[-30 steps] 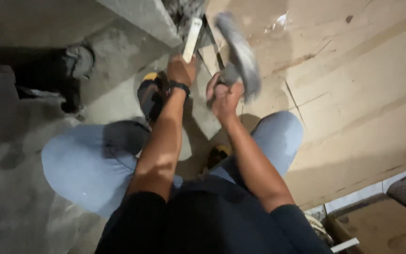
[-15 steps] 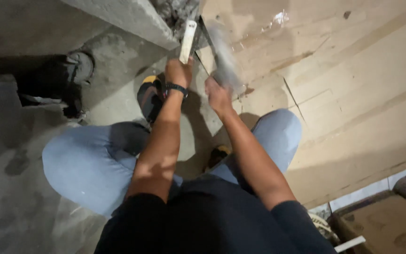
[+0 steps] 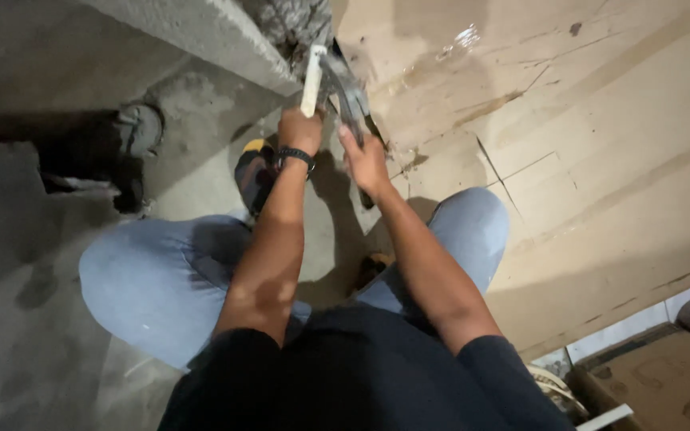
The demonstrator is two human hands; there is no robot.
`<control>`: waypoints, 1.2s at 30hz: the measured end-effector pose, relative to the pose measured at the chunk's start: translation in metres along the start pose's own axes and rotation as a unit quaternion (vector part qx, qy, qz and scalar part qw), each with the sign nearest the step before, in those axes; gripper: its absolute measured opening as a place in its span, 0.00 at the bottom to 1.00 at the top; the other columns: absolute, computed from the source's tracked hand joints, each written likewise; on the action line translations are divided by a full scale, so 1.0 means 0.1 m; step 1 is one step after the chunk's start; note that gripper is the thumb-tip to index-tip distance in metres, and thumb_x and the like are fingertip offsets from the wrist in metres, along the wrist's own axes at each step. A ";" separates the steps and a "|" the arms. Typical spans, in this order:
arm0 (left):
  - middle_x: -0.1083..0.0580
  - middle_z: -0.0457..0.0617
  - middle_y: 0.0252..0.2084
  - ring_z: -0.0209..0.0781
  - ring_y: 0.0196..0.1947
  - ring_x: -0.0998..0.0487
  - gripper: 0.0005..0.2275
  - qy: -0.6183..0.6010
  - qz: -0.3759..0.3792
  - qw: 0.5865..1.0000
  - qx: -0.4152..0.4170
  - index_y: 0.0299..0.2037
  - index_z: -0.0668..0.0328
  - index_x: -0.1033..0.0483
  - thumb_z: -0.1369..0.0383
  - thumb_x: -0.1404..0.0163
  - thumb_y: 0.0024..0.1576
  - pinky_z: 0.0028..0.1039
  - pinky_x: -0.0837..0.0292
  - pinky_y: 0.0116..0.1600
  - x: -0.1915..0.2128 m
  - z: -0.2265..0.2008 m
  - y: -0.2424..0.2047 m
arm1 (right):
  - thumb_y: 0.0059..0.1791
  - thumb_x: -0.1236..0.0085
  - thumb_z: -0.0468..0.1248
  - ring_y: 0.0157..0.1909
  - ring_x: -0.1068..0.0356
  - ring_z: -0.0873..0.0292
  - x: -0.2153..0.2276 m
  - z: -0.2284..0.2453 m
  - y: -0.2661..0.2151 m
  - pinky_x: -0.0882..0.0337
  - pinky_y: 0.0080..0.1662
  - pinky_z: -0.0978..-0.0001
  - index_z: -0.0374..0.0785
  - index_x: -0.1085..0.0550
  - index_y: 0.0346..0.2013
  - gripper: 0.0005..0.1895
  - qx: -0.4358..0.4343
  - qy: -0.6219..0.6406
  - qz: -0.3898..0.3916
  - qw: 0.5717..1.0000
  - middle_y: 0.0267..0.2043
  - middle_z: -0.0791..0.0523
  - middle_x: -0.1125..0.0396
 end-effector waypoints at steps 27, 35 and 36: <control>0.24 0.62 0.35 0.61 0.44 0.24 0.18 -0.081 -0.002 0.997 0.012 0.36 0.70 0.23 0.59 0.54 0.51 0.47 0.29 0.46 -0.17 -0.07 0.04 | 0.45 0.50 0.62 0.21 0.32 0.52 0.23 -0.11 0.24 0.33 0.29 0.60 0.39 0.32 0.14 0.31 -0.155 -0.097 0.026 0.983 0.13 0.52 0.38; 0.23 0.50 0.33 0.49 0.42 0.22 0.15 -0.013 -0.042 0.999 0.029 0.38 0.55 0.23 0.54 0.51 0.52 0.39 0.26 0.42 -0.42 0.28 0.26 | 0.45 0.45 0.51 0.11 0.38 0.59 0.59 0.26 -0.21 0.32 0.16 0.65 0.37 0.34 0.20 0.21 -0.291 0.138 -0.063 0.945 0.12 0.54 0.42; 0.23 0.50 0.33 0.49 0.42 0.22 0.15 -0.011 -0.041 0.999 0.029 0.38 0.55 0.23 0.54 0.51 0.52 0.39 0.26 0.42 -0.59 0.29 0.27 | 0.45 0.45 0.51 0.11 0.38 0.59 0.65 0.29 -0.26 0.32 0.16 0.65 0.37 0.34 0.20 0.21 -0.293 0.140 -0.063 0.944 0.12 0.54 0.42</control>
Point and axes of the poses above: each hand's wrist, its own y-axis towards the middle knuckle, its own x-axis out of the back of the hand, z = x × y, the point moved 1 cm from there along y, towards the middle knuckle
